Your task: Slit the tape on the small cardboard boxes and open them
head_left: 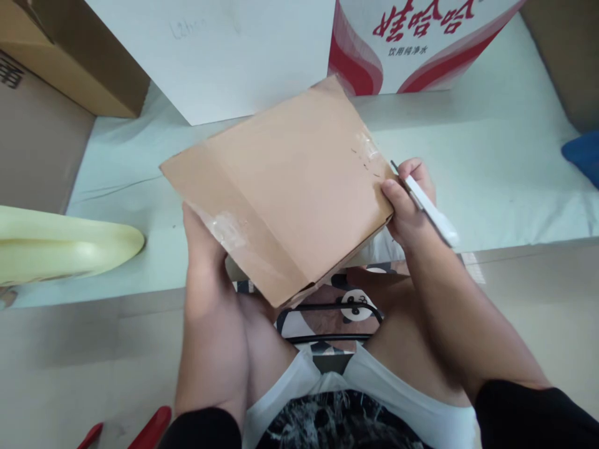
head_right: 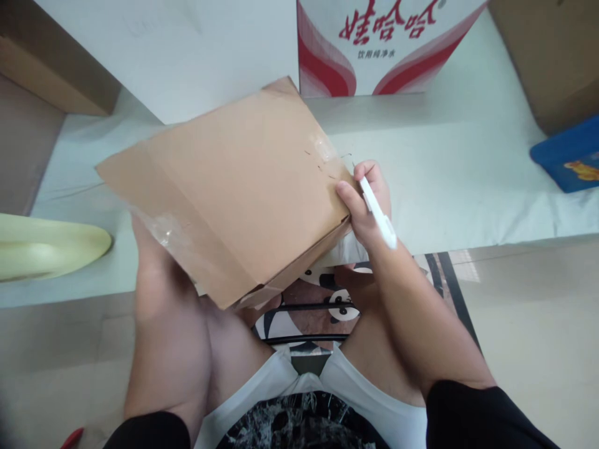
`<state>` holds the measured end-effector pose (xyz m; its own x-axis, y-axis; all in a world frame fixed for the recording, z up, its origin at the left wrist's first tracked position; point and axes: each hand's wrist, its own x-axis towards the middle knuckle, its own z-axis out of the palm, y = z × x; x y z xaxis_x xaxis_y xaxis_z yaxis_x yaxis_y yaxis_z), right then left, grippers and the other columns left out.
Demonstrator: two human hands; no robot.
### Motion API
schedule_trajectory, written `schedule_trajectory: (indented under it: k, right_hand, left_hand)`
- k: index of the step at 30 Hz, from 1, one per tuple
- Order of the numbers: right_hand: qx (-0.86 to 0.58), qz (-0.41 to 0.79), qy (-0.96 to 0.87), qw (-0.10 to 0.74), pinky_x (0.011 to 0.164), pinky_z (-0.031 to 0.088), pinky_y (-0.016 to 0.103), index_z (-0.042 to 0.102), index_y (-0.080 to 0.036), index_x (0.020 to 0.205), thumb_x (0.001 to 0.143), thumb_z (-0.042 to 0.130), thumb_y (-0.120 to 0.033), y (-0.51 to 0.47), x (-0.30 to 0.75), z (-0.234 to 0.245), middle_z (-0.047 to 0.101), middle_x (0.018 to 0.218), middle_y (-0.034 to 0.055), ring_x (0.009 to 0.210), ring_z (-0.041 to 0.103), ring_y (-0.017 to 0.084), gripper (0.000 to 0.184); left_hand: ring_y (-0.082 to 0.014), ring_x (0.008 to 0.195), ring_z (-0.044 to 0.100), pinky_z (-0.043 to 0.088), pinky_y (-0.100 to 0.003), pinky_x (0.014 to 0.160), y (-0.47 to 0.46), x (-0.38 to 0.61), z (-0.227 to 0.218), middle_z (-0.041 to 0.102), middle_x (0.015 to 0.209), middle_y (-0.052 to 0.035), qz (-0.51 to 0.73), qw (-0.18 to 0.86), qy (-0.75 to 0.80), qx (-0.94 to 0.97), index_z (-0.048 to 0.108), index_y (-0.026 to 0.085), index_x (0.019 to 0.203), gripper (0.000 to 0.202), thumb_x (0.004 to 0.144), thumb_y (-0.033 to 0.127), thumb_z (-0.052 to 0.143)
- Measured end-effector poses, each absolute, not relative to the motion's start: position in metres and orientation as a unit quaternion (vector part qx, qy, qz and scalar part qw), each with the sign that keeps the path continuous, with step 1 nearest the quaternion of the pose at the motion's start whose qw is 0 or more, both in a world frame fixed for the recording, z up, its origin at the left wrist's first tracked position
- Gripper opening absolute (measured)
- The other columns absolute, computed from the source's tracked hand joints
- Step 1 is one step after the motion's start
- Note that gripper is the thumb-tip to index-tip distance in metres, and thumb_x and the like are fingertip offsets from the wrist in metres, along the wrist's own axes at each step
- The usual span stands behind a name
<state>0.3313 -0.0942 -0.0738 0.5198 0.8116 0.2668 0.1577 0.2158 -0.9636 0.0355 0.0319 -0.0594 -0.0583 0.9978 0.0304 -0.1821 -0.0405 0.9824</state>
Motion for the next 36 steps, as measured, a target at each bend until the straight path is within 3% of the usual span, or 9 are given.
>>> schedule_trajectory:
  k: [3, 7, 13, 18, 21, 27, 30, 33, 36]
  right_hand:
    - [-0.652, 0.159, -0.453, 0.586, 0.061, 0.041, 0.035, 0.046, -0.029, 0.096, 0.082, 0.076, -0.069, -0.095, 0.334, -0.079, 0.033, 0.073, -0.0046, 0.062, 0.036, 0.016, 0.052]
    - [-0.675, 0.152, -0.473, 0.545, 0.079, 0.05, 0.043, 0.047, -0.029, 0.102, 0.081, 0.078, -0.066, -0.097, 0.335, -0.082, 0.05, 0.089, 0.0019, 0.084, 0.053, 0.023, 0.053]
    - [-0.708, 0.181, -0.458, 0.506, 0.07, 0.051, 0.039, 0.046, -0.029, 0.101, 0.068, 0.092, -0.051, -0.093, 0.336, -0.086, 0.05, 0.087, -0.0033, 0.07, 0.047, 0.016, 0.061]
    - [-0.71, 0.127, -0.439, 0.536, 0.08, 0.054, 0.044, 0.045, -0.028, 0.098, 0.068, 0.091, -0.04, -0.091, 0.333, -0.082, 0.067, 0.113, 0.0015, 0.077, 0.059, 0.016, 0.056]
    - [-0.68, 0.133, -0.397, 0.602, 0.086, 0.056, 0.044, 0.048, -0.028, 0.097, 0.077, 0.085, -0.045, -0.088, 0.341, -0.082, 0.072, 0.112, 0.0033, 0.093, 0.069, 0.02, 0.046]
    - [-0.585, 0.385, -0.256, 0.666, 0.045, 0.038, 0.025, 0.056, -0.025, 0.087, 0.066, 0.083, -0.078, -0.083, 0.343, -0.077, 0.055, 0.069, -0.0036, 0.054, 0.052, 0.011, 0.063]
    - [-0.541, 0.448, -0.262, 0.662, 0.036, 0.024, 0.022, 0.061, -0.023, 0.087, 0.055, 0.094, -0.069, -0.087, 0.33, -0.065, 0.053, 0.063, -0.0063, 0.044, 0.038, 0.005, 0.065]
    - [-0.54, 0.429, -0.26, 0.676, 0.033, 0.015, 0.022, 0.064, -0.02, 0.084, 0.053, 0.098, -0.06, -0.096, 0.325, -0.051, 0.054, 0.059, -0.0075, 0.038, 0.025, 0.0, 0.061]
    - [-0.569, 0.376, -0.249, 0.687, 0.031, 0.012, 0.021, 0.064, -0.02, 0.078, 0.05, 0.098, -0.063, -0.113, 0.338, -0.034, 0.05, 0.053, -0.0083, 0.034, 0.021, 0.0, 0.061]
  left_hand:
    - [-0.0152, 0.071, 0.066, 0.057, -0.026, 0.064, 0.021, 0.047, -0.05, 0.075, 0.073, 0.0015, 0.625, 0.494, 0.443, 0.41, 0.071, 0.021, 0.073, 0.029, 0.068, 0.037, 0.094]
    - [-0.0299, 0.1, 0.076, 0.065, -0.041, 0.092, 0.014, 0.053, -0.038, 0.078, 0.079, -0.006, 0.549, 0.613, 0.393, 0.41, 0.067, 0.023, 0.066, 0.036, 0.061, 0.046, 0.095]
    - [-0.0288, 0.139, 0.063, 0.05, -0.039, 0.123, 0.007, 0.06, -0.024, 0.082, 0.103, -0.0061, 0.568, 0.645, 0.279, 0.43, 0.071, 0.023, 0.077, 0.041, 0.087, 0.063, 0.074]
    - [-0.0296, 0.112, 0.077, 0.062, -0.039, 0.105, 0.009, 0.057, -0.031, 0.081, 0.092, -0.0049, 0.545, 0.619, 0.381, 0.418, 0.07, 0.021, 0.075, 0.038, 0.06, 0.04, 0.1]
    - [-0.0267, 0.112, 0.076, 0.06, -0.039, 0.109, 0.02, 0.045, -0.033, 0.083, 0.1, -0.0026, 0.586, 0.599, 0.366, 0.404, 0.072, 0.022, 0.083, 0.038, 0.063, 0.04, 0.099]
    - [-0.0295, 0.14, 0.062, 0.054, -0.044, 0.119, 0.037, 0.034, -0.045, 0.083, 0.108, 0.0003, 0.637, 0.573, 0.329, 0.397, 0.067, 0.025, 0.079, 0.033, 0.073, 0.047, 0.09]
    - [-0.0288, 0.14, 0.062, 0.054, -0.045, 0.118, 0.037, 0.041, -0.051, 0.083, 0.108, -0.002, 0.599, 0.62, 0.336, 0.378, 0.066, 0.025, 0.083, 0.03, 0.077, 0.045, 0.087]
    - [-0.0282, 0.129, 0.067, 0.062, -0.041, 0.099, 0.031, 0.049, -0.05, 0.081, 0.111, -0.0034, 0.546, 0.672, 0.37, 0.336, 0.068, 0.025, 0.089, 0.028, 0.076, 0.043, 0.085]
    - [-0.0227, 0.097, 0.072, 0.06, -0.031, 0.071, 0.024, 0.052, -0.044, 0.079, 0.102, -0.0028, 0.51, 0.691, 0.435, 0.272, 0.068, 0.026, 0.091, 0.026, 0.071, 0.034, 0.082]
